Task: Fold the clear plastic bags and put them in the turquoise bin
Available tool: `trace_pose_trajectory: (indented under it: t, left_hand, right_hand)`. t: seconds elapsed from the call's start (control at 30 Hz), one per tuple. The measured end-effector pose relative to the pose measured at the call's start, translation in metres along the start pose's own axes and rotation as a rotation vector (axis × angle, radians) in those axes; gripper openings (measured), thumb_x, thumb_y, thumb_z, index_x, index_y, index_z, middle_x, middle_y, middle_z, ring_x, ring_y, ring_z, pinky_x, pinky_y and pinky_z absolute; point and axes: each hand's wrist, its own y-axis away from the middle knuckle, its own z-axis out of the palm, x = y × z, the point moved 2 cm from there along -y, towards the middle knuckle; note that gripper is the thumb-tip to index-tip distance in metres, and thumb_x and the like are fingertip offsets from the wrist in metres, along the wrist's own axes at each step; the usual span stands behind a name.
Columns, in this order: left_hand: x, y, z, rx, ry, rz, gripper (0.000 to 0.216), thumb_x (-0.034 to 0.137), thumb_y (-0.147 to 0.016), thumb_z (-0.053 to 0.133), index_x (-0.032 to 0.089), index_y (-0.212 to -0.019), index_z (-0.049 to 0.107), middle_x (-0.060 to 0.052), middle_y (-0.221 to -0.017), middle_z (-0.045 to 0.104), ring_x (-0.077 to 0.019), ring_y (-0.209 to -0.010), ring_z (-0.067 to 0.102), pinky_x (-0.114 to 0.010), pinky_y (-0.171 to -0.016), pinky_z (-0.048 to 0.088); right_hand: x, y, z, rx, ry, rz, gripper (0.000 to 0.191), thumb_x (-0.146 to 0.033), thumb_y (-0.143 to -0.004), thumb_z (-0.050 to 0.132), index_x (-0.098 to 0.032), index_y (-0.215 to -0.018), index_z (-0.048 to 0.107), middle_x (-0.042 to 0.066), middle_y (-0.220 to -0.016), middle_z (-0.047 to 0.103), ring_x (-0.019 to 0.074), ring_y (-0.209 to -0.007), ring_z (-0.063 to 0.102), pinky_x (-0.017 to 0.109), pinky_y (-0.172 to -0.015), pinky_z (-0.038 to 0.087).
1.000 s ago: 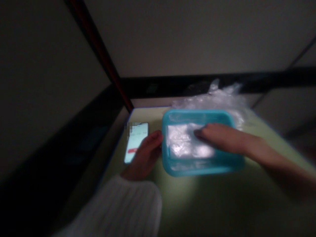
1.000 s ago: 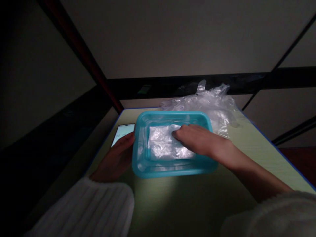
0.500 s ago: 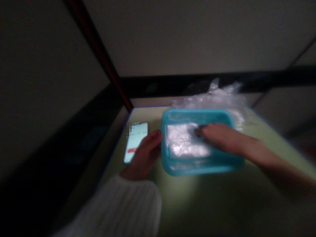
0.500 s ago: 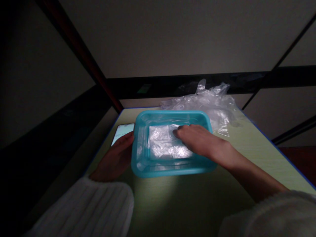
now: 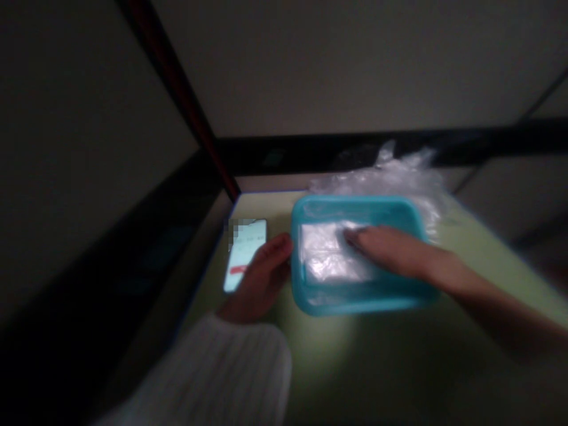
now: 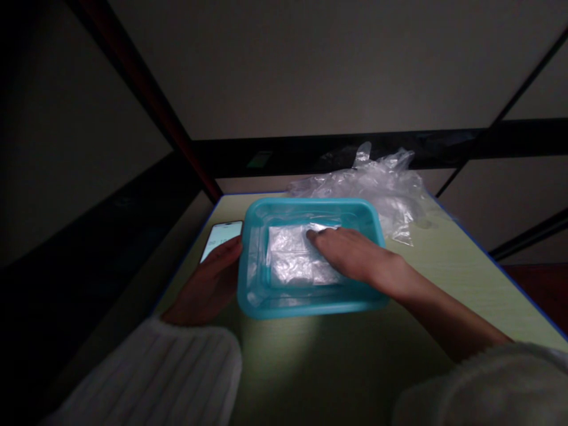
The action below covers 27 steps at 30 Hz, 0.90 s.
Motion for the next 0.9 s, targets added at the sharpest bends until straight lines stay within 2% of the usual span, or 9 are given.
trace_pose_trajectory:
  t: [0.17,0.3,0.43,0.53,0.63,0.7,0.8,0.9]
  left_hand:
    - [-0.001,-0.003,-0.002,-0.005,0.024,0.017,0.014,0.028,-0.073,0.072,0.017,-0.072,0.064,0.002,-0.065,0.057,-0.0104,-0.059,0.053,-0.023,-0.058,0.041]
    - [-0.002,-0.005,-0.005,-0.002,0.046,0.042,0.014,0.027,-0.073,0.072,0.016,-0.072,0.063,0.003,-0.065,0.056,-0.0089,-0.057,0.051,-0.020,-0.053,0.039]
    - [-0.004,-0.009,-0.007,0.053,0.068,0.087,0.014,0.028,-0.074,0.071,0.016,-0.075,0.064,0.002,-0.066,0.058,-0.0097,-0.059,0.054,-0.021,-0.055,0.042]
    - [-0.006,-0.014,-0.009,0.106,0.118,0.129,0.013,0.027,-0.077,0.069,0.016,-0.073,0.063,0.001,-0.070,0.062,-0.0108,-0.063,0.057,-0.022,-0.058,0.046]
    - [-0.010,-0.020,-0.011,0.116,0.173,0.171,0.011,0.025,-0.078,0.068,0.016,-0.074,0.062,0.000,-0.075,0.065,-0.0111,-0.068,0.059,-0.022,-0.063,0.048]
    - [-0.012,-0.024,-0.013,0.115,0.203,0.193,0.010,0.024,-0.077,0.069,0.016,-0.079,0.062,-0.001,-0.081,0.066,-0.0114,-0.074,0.061,-0.023,-0.067,0.049]
    - [-0.015,-0.029,-0.017,0.132,0.244,0.217,0.015,0.023,-0.075,0.071,0.016,-0.084,0.062,-0.001,-0.086,0.066,-0.0116,-0.080,0.062,-0.024,-0.072,0.050]
    - [-0.017,-0.034,-0.021,0.176,0.279,0.240,0.016,0.021,-0.072,0.074,0.016,-0.079,0.060,0.001,-0.080,0.065,-0.0099,-0.077,0.061,-0.023,-0.074,0.050]
  right_hand:
    - [0.000,0.000,0.000,-0.007,0.039,-0.061,0.031,-0.017,-0.092,0.036,-0.017,-0.105,0.064,0.012,-0.101,0.070,0.0250,-0.093,0.066,0.036,-0.078,0.050]
    - [0.002,0.000,-0.011,0.100,0.105,-0.054,0.030,-0.014,-0.089,0.040,-0.016,-0.112,0.059,0.011,-0.091,0.071,0.0236,-0.077,0.067,0.032,-0.065,0.048]
    - [-0.003,0.006,-0.028,0.407,0.092,-0.044,0.026,-0.014,-0.085,0.043,-0.015,-0.107,0.057,0.011,-0.092,0.069,0.0234,-0.073,0.065,0.031,-0.061,0.045]
    - [-0.009,0.013,-0.038,0.650,0.004,-0.067,0.019,-0.015,-0.083,0.045,-0.016,-0.097,0.058,0.008,-0.084,0.067,0.0199,-0.068,0.063,0.030,-0.060,0.046]
    - [-0.011,0.017,-0.041,0.796,-0.016,-0.075,0.015,-0.013,-0.081,0.046,-0.017,-0.090,0.057,0.006,-0.080,0.065,0.0180,-0.067,0.061,0.028,-0.060,0.046]
    - [-0.010,0.019,-0.040,0.839,-0.012,-0.070,0.014,-0.012,-0.080,0.047,-0.018,-0.088,0.057,0.005,-0.081,0.065,0.0174,-0.066,0.061,0.028,-0.060,0.046]
    - [-0.005,0.018,-0.036,0.829,-0.026,-0.042,0.015,-0.012,-0.078,0.046,-0.019,-0.087,0.056,0.004,-0.079,0.065,0.0169,-0.064,0.060,0.028,-0.057,0.047]
    - [0.004,0.017,-0.029,0.798,-0.047,-0.005,0.015,-0.013,-0.078,0.047,-0.019,-0.087,0.057,0.005,-0.079,0.065,0.0170,-0.063,0.060,0.027,-0.054,0.047]
